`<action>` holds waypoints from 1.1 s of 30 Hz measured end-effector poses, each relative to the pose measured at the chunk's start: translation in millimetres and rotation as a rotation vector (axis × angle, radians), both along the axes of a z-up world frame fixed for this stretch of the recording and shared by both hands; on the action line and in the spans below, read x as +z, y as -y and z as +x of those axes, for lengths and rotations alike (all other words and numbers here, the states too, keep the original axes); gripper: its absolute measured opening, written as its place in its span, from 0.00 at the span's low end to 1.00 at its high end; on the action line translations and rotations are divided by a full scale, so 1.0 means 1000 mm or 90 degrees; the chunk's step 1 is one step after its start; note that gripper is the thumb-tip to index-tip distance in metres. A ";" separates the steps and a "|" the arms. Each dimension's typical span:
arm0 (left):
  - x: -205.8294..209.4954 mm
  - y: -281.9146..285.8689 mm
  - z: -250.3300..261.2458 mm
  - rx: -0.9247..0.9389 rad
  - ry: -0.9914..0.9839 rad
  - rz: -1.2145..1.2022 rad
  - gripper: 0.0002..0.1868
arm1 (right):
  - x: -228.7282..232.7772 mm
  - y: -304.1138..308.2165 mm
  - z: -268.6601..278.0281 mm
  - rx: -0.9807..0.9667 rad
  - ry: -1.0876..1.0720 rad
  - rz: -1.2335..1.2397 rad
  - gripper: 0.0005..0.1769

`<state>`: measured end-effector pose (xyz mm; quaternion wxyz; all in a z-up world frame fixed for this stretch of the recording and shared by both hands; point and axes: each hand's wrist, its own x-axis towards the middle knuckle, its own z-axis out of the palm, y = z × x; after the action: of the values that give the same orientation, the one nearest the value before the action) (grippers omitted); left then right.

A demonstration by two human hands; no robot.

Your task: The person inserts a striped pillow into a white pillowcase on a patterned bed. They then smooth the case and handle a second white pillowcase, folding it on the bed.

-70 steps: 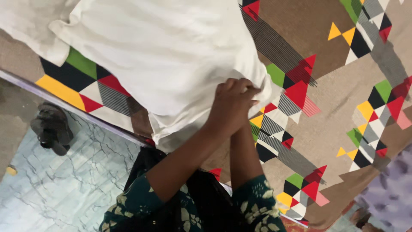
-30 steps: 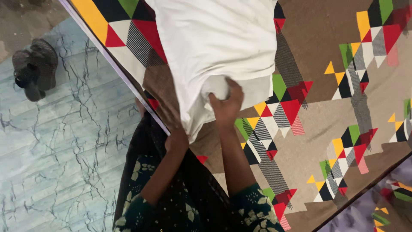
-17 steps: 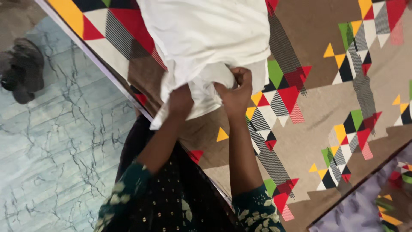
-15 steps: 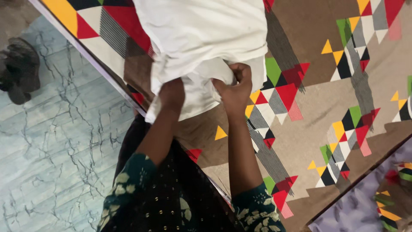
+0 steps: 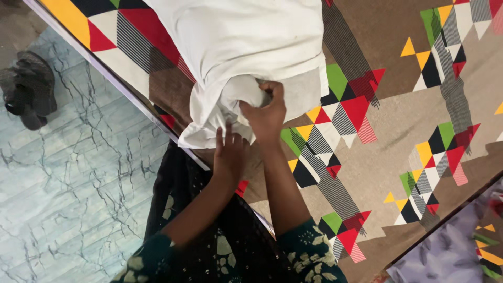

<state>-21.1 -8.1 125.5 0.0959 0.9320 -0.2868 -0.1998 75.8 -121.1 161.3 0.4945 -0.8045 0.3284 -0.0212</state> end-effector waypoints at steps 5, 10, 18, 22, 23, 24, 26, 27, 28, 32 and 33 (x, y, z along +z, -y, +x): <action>0.026 -0.017 0.025 0.061 -0.167 -0.066 0.15 | -0.031 -0.021 -0.020 0.131 -0.042 -0.175 0.42; 0.044 -0.014 0.038 0.089 -0.129 -0.175 0.12 | -0.047 -0.014 -0.011 0.247 -0.084 -0.183 0.46; 0.061 -0.002 0.056 0.150 -0.081 -0.265 0.09 | -0.054 0.029 0.018 0.441 -0.263 0.095 0.49; 0.077 0.000 0.066 0.183 -0.106 -0.284 0.16 | -0.061 0.043 0.006 0.504 -0.322 0.097 0.31; 0.081 0.001 0.068 0.178 -0.118 -0.280 0.15 | -0.062 0.038 0.005 0.524 -0.343 0.027 0.26; 0.083 0.001 0.071 0.173 -0.126 -0.275 0.15 | -0.063 0.031 0.009 0.547 -0.416 -0.034 0.25; 0.086 0.004 0.074 0.139 -0.150 -0.239 0.10 | -0.065 0.014 0.023 0.583 -0.560 -0.159 0.24; 0.087 0.006 0.074 0.111 -0.164 -0.207 0.06 | -0.064 0.010 0.025 0.591 -0.546 -0.159 0.25; 0.088 0.005 0.074 0.083 -0.180 -0.174 0.02 | -0.065 0.006 0.024 0.600 -0.534 -0.158 0.26; 0.082 -0.010 0.091 0.198 -0.160 -0.284 0.16 | -0.079 0.043 0.017 0.829 -0.285 -0.115 0.24; 0.078 -0.013 0.096 0.210 -0.142 -0.285 0.19 | -0.080 0.061 0.009 0.678 -0.262 0.097 0.20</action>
<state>75.1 5.3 203.2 0.3608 0.8941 -0.1564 -0.2145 84.5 -182.3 80.9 0.4196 -0.8085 -0.0318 0.4114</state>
